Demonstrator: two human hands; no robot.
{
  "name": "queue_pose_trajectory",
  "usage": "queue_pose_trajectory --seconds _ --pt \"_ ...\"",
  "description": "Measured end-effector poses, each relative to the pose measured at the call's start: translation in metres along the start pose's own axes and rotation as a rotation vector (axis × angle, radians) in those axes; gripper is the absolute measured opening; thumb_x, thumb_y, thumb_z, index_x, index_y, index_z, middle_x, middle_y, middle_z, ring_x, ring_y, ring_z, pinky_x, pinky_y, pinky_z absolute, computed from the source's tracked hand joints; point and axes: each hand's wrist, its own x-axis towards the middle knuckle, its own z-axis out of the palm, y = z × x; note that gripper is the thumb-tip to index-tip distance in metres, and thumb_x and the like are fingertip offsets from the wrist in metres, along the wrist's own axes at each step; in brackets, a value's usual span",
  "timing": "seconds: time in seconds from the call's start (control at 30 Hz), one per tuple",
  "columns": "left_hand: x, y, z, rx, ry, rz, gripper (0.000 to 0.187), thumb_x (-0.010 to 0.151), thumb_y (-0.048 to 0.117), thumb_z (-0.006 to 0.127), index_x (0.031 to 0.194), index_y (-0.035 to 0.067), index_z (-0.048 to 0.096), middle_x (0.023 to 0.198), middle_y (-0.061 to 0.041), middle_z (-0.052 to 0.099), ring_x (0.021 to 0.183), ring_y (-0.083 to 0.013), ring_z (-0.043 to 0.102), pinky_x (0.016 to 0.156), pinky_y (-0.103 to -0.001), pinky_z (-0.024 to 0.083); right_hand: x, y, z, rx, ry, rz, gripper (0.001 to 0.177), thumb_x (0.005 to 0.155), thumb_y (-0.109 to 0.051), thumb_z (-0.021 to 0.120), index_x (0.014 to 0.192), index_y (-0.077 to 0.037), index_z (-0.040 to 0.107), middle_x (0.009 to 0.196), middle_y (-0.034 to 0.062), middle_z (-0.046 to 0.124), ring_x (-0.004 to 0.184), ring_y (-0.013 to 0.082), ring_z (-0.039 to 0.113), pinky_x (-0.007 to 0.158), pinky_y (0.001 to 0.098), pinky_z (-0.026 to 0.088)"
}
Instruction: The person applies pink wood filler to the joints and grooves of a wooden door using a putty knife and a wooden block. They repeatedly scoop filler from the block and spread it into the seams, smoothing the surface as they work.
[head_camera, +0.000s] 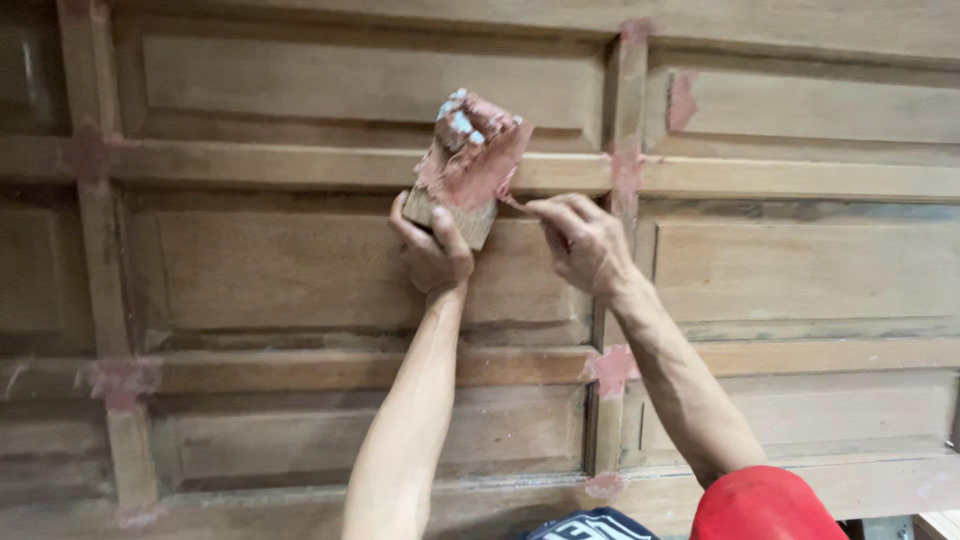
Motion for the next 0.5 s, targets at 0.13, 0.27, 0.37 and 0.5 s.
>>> queue_pose_trajectory --seconds 0.13,0.27,0.37,0.5 --pt "-0.002 0.0 0.001 -0.006 0.003 0.004 0.067 0.098 0.056 0.047 0.146 0.01 0.042 0.114 -0.028 0.07 0.099 -0.0492 0.07 0.08 -0.057 0.055 -0.006 0.008 -0.004 0.079 -0.095 0.044 0.031 0.09 0.005 0.069 0.117 -0.01 0.072 0.105 0.0128 0.072 0.094 0.0288 0.073 0.078 0.0377 0.061" --pt "-0.002 0.003 -0.002 0.014 -0.016 -0.008 0.068 0.098 0.055 0.047 0.146 0.007 0.042 0.112 -0.03 0.07 0.098 -0.0485 0.07 0.08 -0.056 0.055 0.002 0.057 -0.019 0.167 -0.039 0.114 0.028 0.092 0.004 0.066 0.116 -0.008 0.073 0.104 0.0117 0.076 0.081 0.0203 0.073 0.065 0.0327 0.059" --pt "-0.001 0.006 -0.002 -0.022 -0.011 0.0 0.066 0.097 0.052 0.047 0.144 0.006 0.042 0.109 -0.029 0.071 0.095 -0.0467 0.072 0.077 -0.054 0.058 0.035 0.135 -0.047 -0.012 0.071 0.052 0.011 0.104 0.002 0.067 0.11 -0.004 0.073 0.089 0.0131 0.075 0.066 0.0157 0.068 0.055 0.0283 0.054" --pt "0.0 0.006 -0.002 0.004 0.017 0.093 0.063 0.1 0.05 0.048 0.144 0.005 0.042 0.111 -0.03 0.069 0.094 -0.0466 0.072 0.076 -0.053 0.058 0.07 0.217 -0.081 -0.54 -0.066 -0.232 0.022 0.096 0.005 0.064 0.106 -0.012 0.076 0.106 0.008 0.077 0.093 0.0204 0.068 0.074 0.0357 0.055"
